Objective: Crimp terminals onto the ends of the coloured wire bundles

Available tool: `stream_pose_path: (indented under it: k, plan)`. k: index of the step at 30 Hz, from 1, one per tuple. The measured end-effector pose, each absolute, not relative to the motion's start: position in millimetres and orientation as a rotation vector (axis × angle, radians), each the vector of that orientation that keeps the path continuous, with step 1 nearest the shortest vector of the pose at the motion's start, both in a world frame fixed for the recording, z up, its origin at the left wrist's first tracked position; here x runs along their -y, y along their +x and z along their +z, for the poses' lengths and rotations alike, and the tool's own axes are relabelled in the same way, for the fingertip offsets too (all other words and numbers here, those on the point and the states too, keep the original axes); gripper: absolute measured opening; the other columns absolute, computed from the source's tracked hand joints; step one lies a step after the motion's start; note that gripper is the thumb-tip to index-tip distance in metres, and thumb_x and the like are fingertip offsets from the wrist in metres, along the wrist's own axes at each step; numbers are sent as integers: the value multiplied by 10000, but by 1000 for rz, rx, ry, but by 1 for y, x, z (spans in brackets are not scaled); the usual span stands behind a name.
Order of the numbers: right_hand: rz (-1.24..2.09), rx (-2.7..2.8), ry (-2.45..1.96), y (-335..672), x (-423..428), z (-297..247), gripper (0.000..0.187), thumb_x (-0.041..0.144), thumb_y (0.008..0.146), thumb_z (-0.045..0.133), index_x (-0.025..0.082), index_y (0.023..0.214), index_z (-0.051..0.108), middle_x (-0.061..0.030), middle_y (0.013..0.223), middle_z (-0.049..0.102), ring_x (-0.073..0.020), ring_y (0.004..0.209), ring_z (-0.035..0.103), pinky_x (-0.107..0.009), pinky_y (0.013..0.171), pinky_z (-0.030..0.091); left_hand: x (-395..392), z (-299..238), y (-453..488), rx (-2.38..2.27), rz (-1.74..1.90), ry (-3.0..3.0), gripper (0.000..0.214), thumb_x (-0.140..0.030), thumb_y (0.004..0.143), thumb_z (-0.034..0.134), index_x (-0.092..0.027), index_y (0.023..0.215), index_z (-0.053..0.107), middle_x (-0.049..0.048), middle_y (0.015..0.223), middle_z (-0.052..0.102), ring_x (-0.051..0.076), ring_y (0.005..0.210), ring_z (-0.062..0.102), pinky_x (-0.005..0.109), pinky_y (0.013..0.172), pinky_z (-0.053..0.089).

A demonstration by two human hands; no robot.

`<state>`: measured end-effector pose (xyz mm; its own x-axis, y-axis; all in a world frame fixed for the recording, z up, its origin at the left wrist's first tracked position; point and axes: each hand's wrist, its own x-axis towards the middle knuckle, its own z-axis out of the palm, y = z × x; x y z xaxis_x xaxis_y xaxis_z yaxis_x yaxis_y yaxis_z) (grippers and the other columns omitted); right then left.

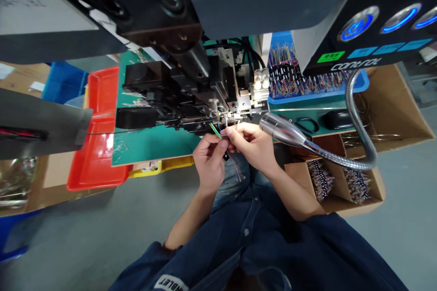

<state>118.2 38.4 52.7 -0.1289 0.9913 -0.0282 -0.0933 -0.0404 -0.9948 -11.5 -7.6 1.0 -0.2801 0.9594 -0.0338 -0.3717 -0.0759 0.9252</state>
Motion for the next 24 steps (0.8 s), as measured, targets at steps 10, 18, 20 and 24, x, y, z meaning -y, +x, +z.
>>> stream_pose_path:
  k: [10, 18, 20, 24]
  plan:
    - [1517, 1023, -1100, 113, -45, 35, 433, 634, 981, 880, 220, 855, 899, 64, 464, 512, -123, 438, 475, -298, 529, 543, 0, 5, -11, -1123, 1676, 738, 325, -433, 946, 975, -207, 910, 743, 11, 872, 822, 149, 721, 809, 262, 690, 682]
    - [1528, 1007, -1086, 111, -44, 37, 402, 615, 982, 887, 236, 846, 897, 68, 465, 508, -120, 437, 472, -292, 529, 536, -1, 4, -11, -1099, 1701, 753, 276, -404, 964, 968, -225, 926, 761, -1, 886, 815, 127, 714, 798, 248, 679, 675]
    - [1510, 1030, -1100, 112, -45, 38, 404, 611, 992, 870, 235, 848, 903, 64, 467, 514, -124, 444, 481, -295, 533, 536, 0, 5, -12, -1099, 1697, 748, 282, -411, 960, 970, -224, 925, 762, 0, 880, 807, 133, 715, 795, 259, 679, 677]
    - [1473, 1138, -1102, 114, -45, 48, 379, 589, 1002, 846, 236, 888, 924, 51, 485, 555, -125, 450, 488, -290, 506, 511, 0, 7, -12, -1078, 1681, 736, 287, -406, 948, 981, -218, 922, 765, -8, 837, 792, 136, 690, 775, 274, 686, 675]
